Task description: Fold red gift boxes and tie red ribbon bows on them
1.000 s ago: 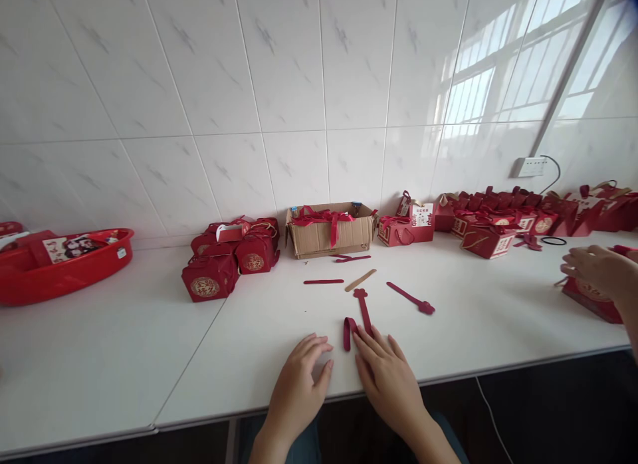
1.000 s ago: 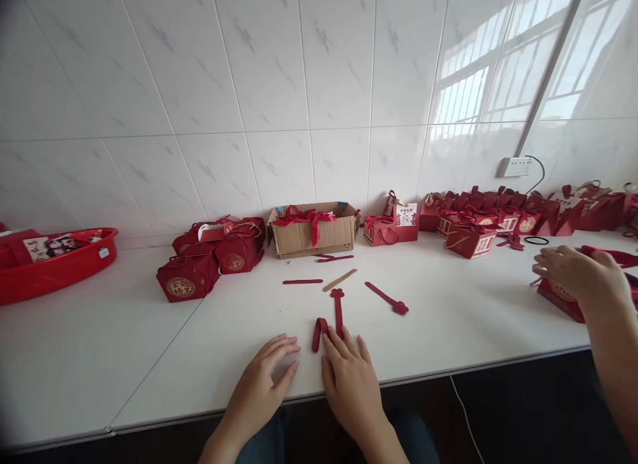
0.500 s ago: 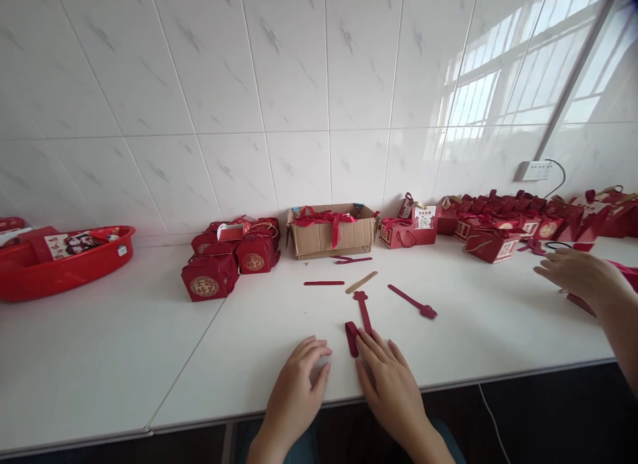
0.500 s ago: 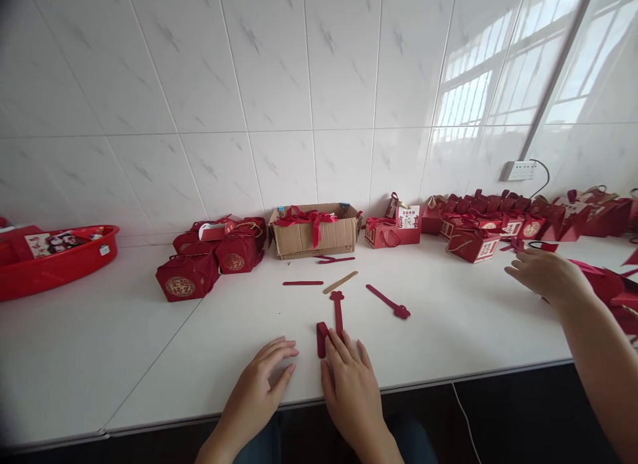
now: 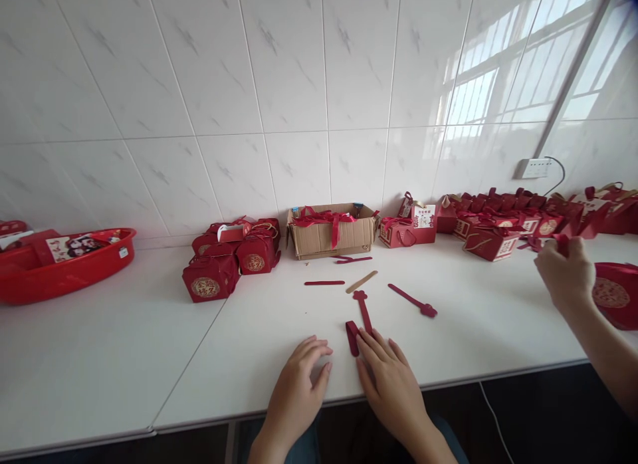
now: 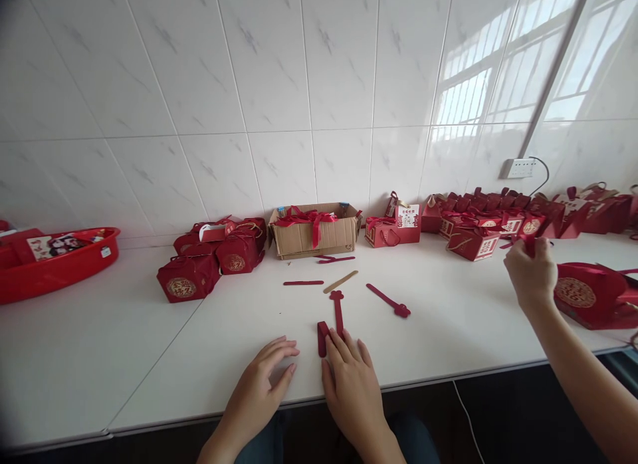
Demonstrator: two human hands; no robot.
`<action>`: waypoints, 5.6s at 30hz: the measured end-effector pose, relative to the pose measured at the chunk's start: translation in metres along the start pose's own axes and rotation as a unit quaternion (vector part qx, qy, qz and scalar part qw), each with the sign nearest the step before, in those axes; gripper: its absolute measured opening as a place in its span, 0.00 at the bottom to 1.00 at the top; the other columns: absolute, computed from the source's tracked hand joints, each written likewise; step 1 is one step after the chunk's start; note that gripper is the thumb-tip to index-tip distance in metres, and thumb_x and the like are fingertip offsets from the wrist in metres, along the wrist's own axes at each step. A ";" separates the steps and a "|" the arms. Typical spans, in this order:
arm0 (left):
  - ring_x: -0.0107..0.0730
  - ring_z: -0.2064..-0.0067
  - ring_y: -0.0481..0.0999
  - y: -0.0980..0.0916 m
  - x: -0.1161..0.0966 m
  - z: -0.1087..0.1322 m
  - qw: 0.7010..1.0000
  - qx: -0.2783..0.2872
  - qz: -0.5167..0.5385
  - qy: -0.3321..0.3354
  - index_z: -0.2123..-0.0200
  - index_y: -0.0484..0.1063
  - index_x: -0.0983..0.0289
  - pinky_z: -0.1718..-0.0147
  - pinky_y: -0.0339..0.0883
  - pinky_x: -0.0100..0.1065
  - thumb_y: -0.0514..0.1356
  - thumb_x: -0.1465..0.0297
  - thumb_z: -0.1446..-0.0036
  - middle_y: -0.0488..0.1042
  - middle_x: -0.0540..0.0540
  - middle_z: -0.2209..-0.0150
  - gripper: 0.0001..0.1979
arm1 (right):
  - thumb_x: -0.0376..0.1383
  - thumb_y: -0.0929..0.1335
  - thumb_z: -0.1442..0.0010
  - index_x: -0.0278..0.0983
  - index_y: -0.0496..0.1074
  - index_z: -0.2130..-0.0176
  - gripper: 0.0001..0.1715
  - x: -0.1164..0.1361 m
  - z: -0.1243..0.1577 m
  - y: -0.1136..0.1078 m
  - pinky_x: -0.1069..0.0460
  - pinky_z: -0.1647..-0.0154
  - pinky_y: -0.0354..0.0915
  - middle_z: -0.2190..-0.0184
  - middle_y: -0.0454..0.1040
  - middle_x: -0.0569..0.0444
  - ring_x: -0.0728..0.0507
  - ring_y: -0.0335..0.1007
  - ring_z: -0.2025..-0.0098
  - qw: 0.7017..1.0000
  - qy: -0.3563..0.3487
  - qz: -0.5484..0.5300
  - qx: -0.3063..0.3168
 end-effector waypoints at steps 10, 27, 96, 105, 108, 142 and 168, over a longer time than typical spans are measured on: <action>0.40 0.41 0.66 0.001 -0.001 0.000 1.000 0.008 -0.006 0.001 0.58 0.73 0.57 0.44 0.65 0.46 0.53 0.68 0.41 0.74 0.53 0.50 0.11 | 0.38 0.54 0.35 0.37 0.60 0.39 0.27 0.001 0.000 -0.001 0.39 0.37 0.54 0.38 0.58 0.55 0.39 0.51 0.35 1.000 0.000 -0.003 0.000; 0.43 0.42 0.66 0.001 -0.005 0.001 1.000 0.007 -0.004 0.012 0.58 0.74 0.58 0.45 0.65 0.48 0.53 0.68 0.41 0.74 0.56 0.50 0.12 | 0.51 0.50 0.34 0.30 0.48 0.35 0.38 0.005 -0.015 0.010 0.37 0.35 0.46 0.34 0.46 0.48 0.36 0.40 0.32 0.995 -0.041 0.014 0.093; 0.29 0.67 0.74 0.011 0.016 -0.151 0.972 -0.056 -0.066 0.219 0.69 0.73 0.62 0.69 0.66 0.28 0.55 0.63 0.39 0.73 0.52 0.69 0.12 | 0.49 0.68 0.49 0.36 0.79 0.70 0.20 -0.045 -0.159 0.029 0.55 0.80 0.56 0.78 0.74 0.53 0.49 0.66 0.78 0.892 0.126 -0.426 0.080; 0.30 0.65 0.75 0.016 0.022 -0.154 0.979 -0.044 -0.012 0.200 0.65 0.73 0.61 0.67 0.69 0.30 0.55 0.71 0.40 0.74 0.53 0.65 0.07 | 0.43 0.65 0.45 0.36 0.76 0.71 0.15 -0.045 -0.163 0.022 0.51 0.72 0.63 0.78 0.75 0.52 0.44 0.71 0.74 0.924 0.083 -0.374 0.014; 0.28 0.67 0.74 0.013 0.025 -0.157 0.984 -0.058 0.012 0.171 0.66 0.73 0.61 0.69 0.68 0.29 0.55 0.71 0.40 0.74 0.53 0.66 0.07 | 0.39 0.64 0.43 0.37 0.77 0.68 0.13 -0.037 -0.164 0.018 0.50 0.69 0.65 0.74 0.77 0.52 0.43 0.72 0.72 0.937 0.040 -0.345 -0.035; 0.28 0.70 0.71 0.002 0.022 -0.160 0.981 -0.095 0.085 0.146 0.71 0.71 0.62 0.75 0.62 0.29 0.56 0.73 0.44 0.71 0.52 0.71 0.06 | 0.39 0.67 0.49 0.36 0.77 0.71 0.10 -0.036 -0.165 0.010 0.52 0.67 0.68 0.72 0.79 0.52 0.44 0.74 0.69 0.904 0.062 -0.418 -0.061; 0.42 0.42 0.64 0.037 0.008 -0.148 0.954 0.110 -0.072 0.270 0.46 0.67 0.54 0.47 0.57 0.46 0.53 0.69 0.40 0.71 0.54 0.45 0.18 | 0.39 0.61 0.47 0.38 0.64 0.71 0.07 -0.111 -0.187 0.009 0.50 0.68 0.64 0.71 0.76 0.52 0.43 0.72 0.68 0.923 0.148 -0.340 -0.105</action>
Point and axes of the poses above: each hand's wrist, its own z-axis away from the middle knuckle, its own y-axis out of the palm, x = y × z, the point moved 9 cm from there along -z, towards the middle knuckle
